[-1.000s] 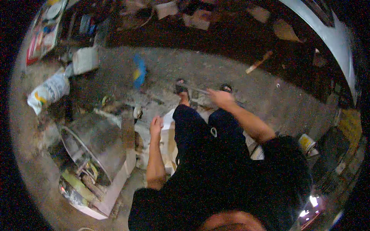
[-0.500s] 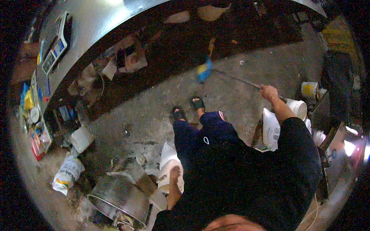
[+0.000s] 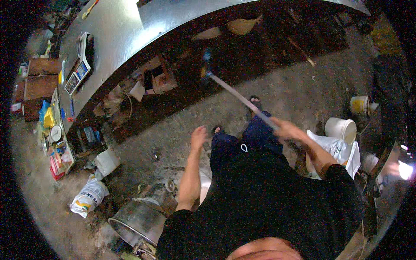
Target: The person sweeps a cluttered concrete floor using a long-handled broom. They move around various items including stacked metal trays, cardboard boxes, and plastic containers, sweeping debris into a pile.
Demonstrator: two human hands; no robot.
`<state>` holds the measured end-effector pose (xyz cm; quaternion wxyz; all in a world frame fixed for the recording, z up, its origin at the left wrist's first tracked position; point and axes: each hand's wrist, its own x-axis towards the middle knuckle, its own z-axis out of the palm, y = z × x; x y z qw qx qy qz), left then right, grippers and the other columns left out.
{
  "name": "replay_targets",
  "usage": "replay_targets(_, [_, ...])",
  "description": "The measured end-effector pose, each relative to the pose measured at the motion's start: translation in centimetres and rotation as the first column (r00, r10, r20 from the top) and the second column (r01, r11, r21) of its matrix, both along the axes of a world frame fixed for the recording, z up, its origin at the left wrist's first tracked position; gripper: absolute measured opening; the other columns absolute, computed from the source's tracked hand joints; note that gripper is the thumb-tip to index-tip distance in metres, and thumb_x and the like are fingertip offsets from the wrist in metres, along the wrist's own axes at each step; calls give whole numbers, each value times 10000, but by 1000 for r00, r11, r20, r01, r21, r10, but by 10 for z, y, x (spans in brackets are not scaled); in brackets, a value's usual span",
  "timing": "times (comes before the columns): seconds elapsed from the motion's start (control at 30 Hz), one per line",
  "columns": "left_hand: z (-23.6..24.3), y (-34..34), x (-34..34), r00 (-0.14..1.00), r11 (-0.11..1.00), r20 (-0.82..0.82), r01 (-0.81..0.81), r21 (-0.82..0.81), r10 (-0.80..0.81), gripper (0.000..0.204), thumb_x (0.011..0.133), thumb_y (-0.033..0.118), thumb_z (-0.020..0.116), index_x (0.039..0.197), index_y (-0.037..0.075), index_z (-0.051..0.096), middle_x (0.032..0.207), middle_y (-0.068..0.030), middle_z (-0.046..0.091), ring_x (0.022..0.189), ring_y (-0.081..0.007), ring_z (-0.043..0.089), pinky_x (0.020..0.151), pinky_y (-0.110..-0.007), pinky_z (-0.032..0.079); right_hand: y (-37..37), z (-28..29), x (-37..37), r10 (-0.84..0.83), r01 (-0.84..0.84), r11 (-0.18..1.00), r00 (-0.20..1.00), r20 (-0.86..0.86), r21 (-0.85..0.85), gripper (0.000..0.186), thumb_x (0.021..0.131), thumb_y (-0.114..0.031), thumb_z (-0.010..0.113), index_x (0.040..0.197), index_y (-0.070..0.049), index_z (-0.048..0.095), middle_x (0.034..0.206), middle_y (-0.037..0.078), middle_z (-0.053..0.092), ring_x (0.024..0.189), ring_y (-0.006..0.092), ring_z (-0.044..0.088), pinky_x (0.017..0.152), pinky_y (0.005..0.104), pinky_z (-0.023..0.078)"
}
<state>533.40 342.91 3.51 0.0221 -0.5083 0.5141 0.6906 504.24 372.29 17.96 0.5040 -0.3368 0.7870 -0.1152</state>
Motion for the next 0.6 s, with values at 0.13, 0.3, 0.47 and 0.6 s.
replay_targets(0.13, [-47, 46, -122, 920, 863, 45, -381, 331, 389, 492, 844, 273, 561, 1230, 31, 376, 864, -112, 531, 671, -224, 590, 515, -340, 475, -110, -50, 15, -244, 252, 964, 726, 643, 81, 558, 735, 16, 520, 1270, -13, 363, 580, 49, 519, 430, 126, 492, 364, 271, 392])
replay_targets(0.3, [-119, 61, -221, 705, 639, 161, -699, 320, 691, 338, 842, 199, 541, 1048, -7, 370, 790, -123, 484, 635, -267, 592, 496, -440, 496, -146, -93, -53, -309, 313, 941, 636, 707, 130, 585, 752, -18, 535, 1308, -18, 354, 562, 39, 507, 402, 115, 464, 351, 258, 367])
replay_targets(0.47, [-96, 155, -351, 837, 770, 118, -540, 340, 535, 169, 900, 155, 404, 1009, 34, 356, 687, -113, 483, 460, -231, 493, 405, -339, 449, -48, -82, -135, -592, 521, 788, 494, 637, 328, 466, 835, -30, 442, 1297, -62, 388, 681, 22, 485, 389, 99, 417, 337, 239, 355])
replay_targets(0.6, [-41, 182, -361, 845, 815, -31, -505, 283, 534, 551, 845, 54, 451, 1312, 85, 161, 713, -55, 475, 521, -144, 491, 463, -352, 514, -16, -41, -148, -413, 276, 910, 549, 727, 309, 442, 817, -43, 425, 1252, -109, 469, 649, 25, 505, 376, 87, 418, 324, 240, 358])
